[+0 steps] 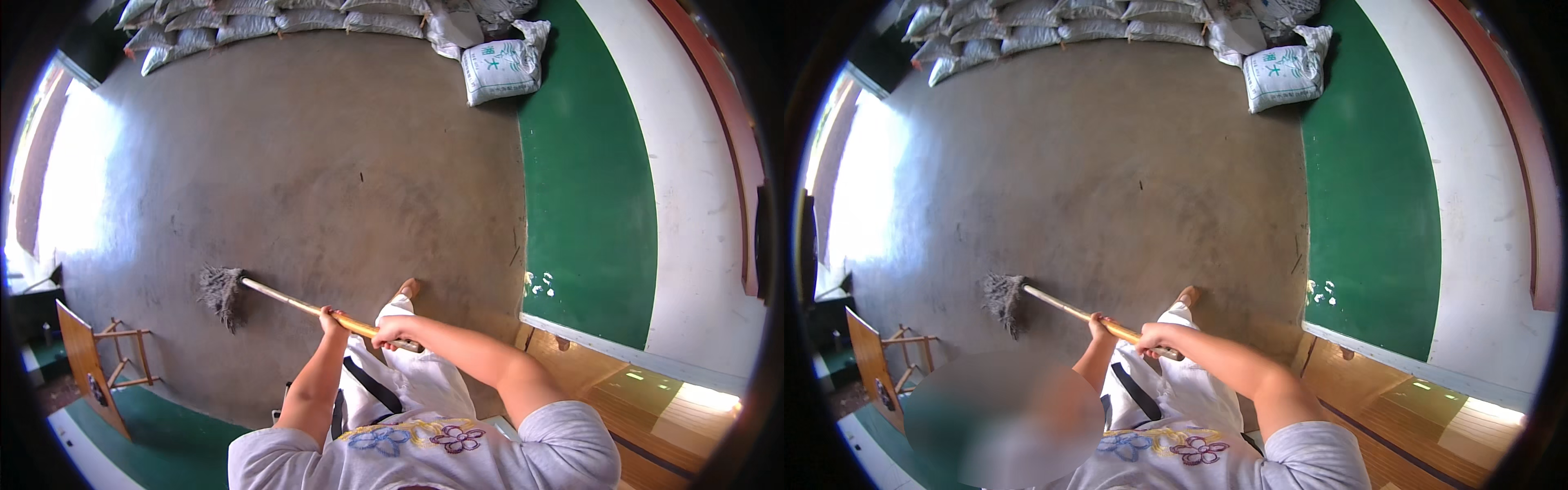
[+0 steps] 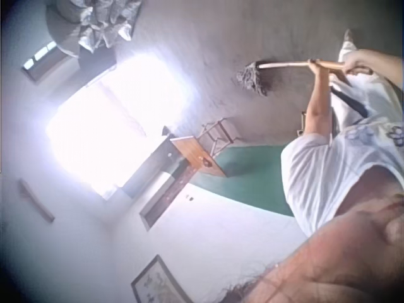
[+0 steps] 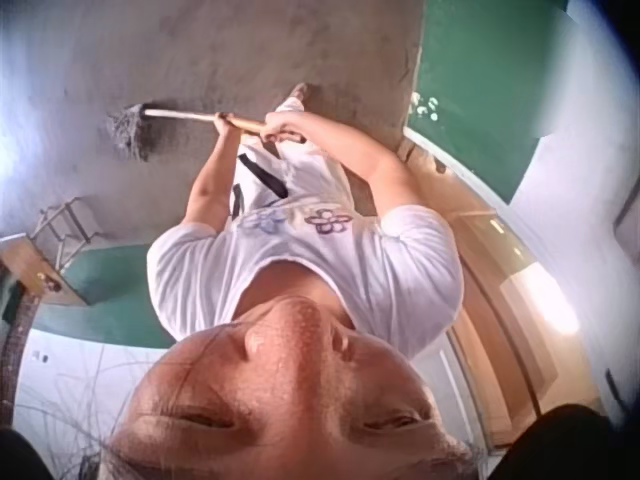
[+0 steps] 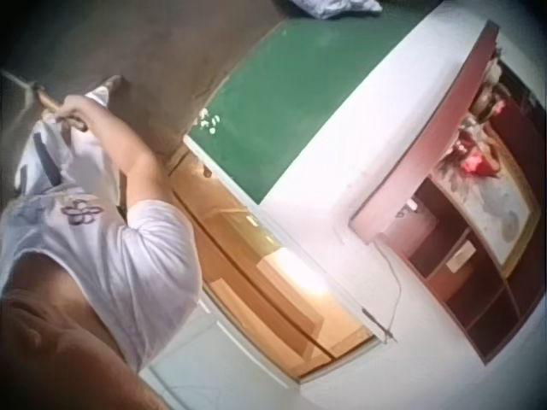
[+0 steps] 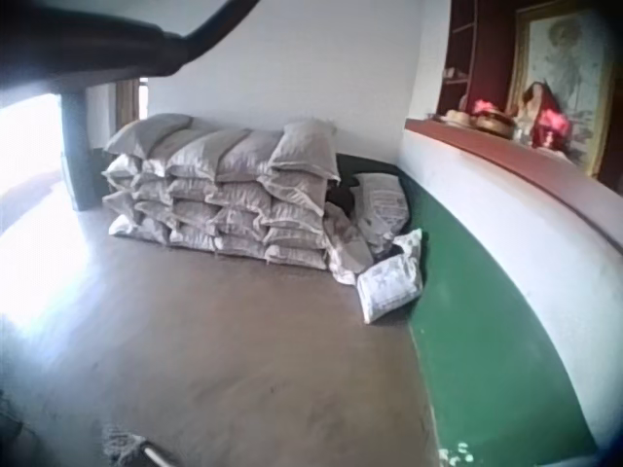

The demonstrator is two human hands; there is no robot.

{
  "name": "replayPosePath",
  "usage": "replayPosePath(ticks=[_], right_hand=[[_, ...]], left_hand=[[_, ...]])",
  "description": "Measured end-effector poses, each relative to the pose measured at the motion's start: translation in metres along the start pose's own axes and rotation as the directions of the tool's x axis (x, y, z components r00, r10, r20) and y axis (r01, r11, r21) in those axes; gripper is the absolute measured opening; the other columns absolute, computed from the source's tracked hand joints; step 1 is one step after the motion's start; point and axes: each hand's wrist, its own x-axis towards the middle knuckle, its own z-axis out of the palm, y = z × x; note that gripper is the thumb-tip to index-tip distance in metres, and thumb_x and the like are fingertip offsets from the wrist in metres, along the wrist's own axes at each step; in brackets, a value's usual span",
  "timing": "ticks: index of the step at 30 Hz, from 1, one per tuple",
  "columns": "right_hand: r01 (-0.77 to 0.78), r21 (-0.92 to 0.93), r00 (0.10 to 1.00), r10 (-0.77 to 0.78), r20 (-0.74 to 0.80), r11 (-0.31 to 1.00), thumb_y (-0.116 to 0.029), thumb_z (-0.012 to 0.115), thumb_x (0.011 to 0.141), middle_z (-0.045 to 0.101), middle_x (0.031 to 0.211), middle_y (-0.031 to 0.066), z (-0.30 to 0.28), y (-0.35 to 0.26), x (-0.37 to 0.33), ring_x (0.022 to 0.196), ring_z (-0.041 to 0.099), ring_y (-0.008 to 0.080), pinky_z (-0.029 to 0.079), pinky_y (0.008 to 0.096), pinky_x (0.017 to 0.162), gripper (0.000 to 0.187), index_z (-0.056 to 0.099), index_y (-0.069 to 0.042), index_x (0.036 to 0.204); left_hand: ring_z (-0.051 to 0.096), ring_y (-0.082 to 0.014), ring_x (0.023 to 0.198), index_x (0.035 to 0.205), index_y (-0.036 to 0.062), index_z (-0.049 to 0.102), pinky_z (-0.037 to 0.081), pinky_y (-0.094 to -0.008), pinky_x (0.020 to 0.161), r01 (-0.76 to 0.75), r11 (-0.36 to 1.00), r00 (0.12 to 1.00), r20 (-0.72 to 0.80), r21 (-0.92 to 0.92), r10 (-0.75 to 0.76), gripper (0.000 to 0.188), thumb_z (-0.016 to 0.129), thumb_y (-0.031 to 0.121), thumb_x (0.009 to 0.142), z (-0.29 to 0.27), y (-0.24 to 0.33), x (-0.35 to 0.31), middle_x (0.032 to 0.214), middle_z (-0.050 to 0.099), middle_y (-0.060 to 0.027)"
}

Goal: The person mops the floor with a traditional string mop, moving through a semi-outdoor area, a tiled bathroom, and a room with stacked sacks. The person navigates around buckets, plants, and shoes while sweeping the mop across the floor.

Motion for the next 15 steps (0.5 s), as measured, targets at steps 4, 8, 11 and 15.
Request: replayPosePath(ticks=[4,8,11,15], right_hand=[[0.051,0.03,0.992,-0.047,-0.115,0.998,-0.008,0.063,0.067,0.052,0.054,0.0057,-0.068,0.025,-0.056,0.043,0.048,0.0117,0.042,0.0253,0.039,0.013,0.054,0.001,0.065],[0.102,0.166,0.985,-0.076,-0.157,0.981,-0.009,0.063,0.068,0.052,0.056,0.0039,-0.127,0.083,-0.124,0.045,0.048,0.0102,0.04,0.0248,0.039,0.013,0.053,-0.001,0.065],[0.124,0.35,0.962,-0.026,-0.272,0.929,-0.01,0.062,0.069,0.05,0.055,0.003,-0.144,0.117,-0.167,0.044,0.048,0.0095,0.039,0.0236,0.039,0.012,0.052,-0.002,0.067],[0.26,0.611,0.925,-0.011,-0.38,0.748,-0.009,0.06,0.073,0.048,0.055,0.0018,-0.153,0.171,-0.184,0.044,0.045,0.0092,0.037,0.0234,0.039,0.011,0.051,-0.003,0.071]], left_hand=[[0.041,-0.0169,0.044,0.064,0.013,0.037,0.039,-0.0279,0.041,0.006,0.987,0.999,-0.035,0.162,0.0,0.016,0.051,0.018,0.07,0.069,-0.074,-0.003,0.052,0.037,-0.0035],[0.041,-0.0187,0.045,0.063,0.0116,0.037,0.039,-0.03,0.042,0.017,0.956,0.997,0.061,0.294,-0.036,0.018,0.051,0.021,0.07,0.125,-0.175,-0.021,0.052,0.037,-0.0044],[0.041,-0.0197,0.044,0.06,0.0107,0.039,0.038,-0.032,0.042,0.194,0.895,0.963,0.095,0.4,-0.251,0.02,0.051,0.024,0.07,0.162,-0.233,-0.048,0.051,0.039,-0.0054],[0.042,-0.0202,0.042,0.058,0.0087,0.041,0.037,-0.0325,0.042,0.138,0.632,0.981,-0.018,0.763,-0.193,0.021,0.052,0.021,0.072,0.204,-0.299,-0.062,0.049,0.04,-0.0063]])
